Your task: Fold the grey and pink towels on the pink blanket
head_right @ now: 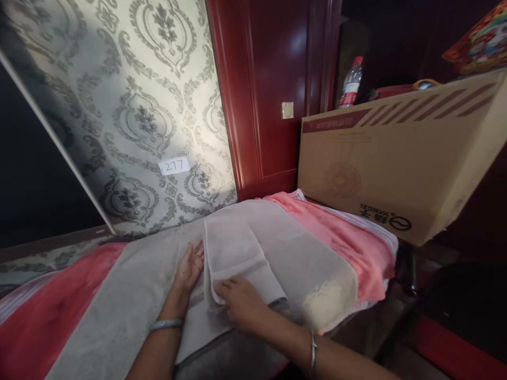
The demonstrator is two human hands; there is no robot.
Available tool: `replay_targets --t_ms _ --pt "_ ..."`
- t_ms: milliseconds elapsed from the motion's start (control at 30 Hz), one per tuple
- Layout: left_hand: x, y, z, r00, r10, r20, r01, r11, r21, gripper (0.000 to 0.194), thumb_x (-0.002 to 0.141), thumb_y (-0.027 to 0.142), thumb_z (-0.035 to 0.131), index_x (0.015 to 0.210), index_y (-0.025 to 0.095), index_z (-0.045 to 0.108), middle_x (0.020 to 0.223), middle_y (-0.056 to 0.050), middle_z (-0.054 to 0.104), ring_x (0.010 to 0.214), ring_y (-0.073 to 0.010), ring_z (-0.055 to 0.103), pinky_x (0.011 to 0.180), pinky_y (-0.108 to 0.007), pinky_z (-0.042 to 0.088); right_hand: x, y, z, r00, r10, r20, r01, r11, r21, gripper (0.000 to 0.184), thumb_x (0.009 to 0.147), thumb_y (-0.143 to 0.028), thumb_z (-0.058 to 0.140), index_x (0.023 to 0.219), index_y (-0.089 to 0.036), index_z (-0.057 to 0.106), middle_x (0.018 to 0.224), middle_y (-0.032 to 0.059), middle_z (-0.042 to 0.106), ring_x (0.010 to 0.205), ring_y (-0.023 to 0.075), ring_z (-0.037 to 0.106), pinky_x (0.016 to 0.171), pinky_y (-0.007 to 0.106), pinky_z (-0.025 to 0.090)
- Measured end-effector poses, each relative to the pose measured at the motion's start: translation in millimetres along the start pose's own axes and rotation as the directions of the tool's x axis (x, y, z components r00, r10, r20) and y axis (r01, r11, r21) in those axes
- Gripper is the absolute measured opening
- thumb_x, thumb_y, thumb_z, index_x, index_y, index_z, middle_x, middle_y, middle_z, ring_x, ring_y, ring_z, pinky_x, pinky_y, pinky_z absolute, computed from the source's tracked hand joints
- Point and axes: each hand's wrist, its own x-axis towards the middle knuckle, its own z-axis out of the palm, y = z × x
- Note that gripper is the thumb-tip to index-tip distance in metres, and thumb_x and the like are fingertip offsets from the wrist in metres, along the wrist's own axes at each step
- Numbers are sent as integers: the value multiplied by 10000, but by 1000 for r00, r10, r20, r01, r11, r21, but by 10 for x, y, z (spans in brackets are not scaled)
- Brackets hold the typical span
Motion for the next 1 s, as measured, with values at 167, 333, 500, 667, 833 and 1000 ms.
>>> replay_targets --t_ms 167,333,500,667,833,1000 --pt "-8 -95 30 992 117 -35 -107 969 222 856 749 373 798 1489 240 389 1164 -93 726 1106 -243 678 1008 -403 509 -156 39 192 998 13 62 -12 999 -30 823 643 -73 536 1455 -201 514 1526 93 462 1389 297 384 1148 457 348" --pt "28 -125 21 955 284 89 -267 686 676 498 707 305 744 1183 168 700 1221 -112 692 1183 -264 614 1067 -408 449 -150 139 160 999 -41 -23 42 999 31 821 632 -24 439 1421 -214 559 1468 60 536 1339 230 457 1133 423 377" --pt "80 -160 31 911 400 97 -306 501 809 477 668 172 629 1134 184 730 1096 -71 681 1038 -222 624 1011 -394 477 -201 146 71 996 -70 -52 68 997 -31 766 691 -17 460 1421 -226 558 1471 70 530 1363 235 439 1163 452 334" --pt "78 -186 20 910 402 100 -296 461 837 489 674 170 598 1145 194 726 1042 -58 682 977 -216 617 987 -394 489 -293 134 216 999 -29 39 34 988 -148 749 771 -14 511 1484 -241 479 1582 83 381 1462 256 306 1211 483 234" --pt "74 -196 29 899 419 127 -299 376 877 518 721 195 574 1225 172 690 977 -56 676 873 -198 611 939 -387 515 -324 68 246 1000 15 21 -12 988 -151 694 843 -21 483 1494 -260 461 1594 65 363 1486 225 257 1217 467 222" --pt "72 -212 87 854 496 158 -336 292 895 579 699 138 535 1262 138 670 1012 -84 630 943 -215 609 966 -388 509 -336 55 235 1000 27 14 -25 992 -121 707 850 -50 523 1519 -257 424 1607 66 338 1507 224 198 1226 475 193"
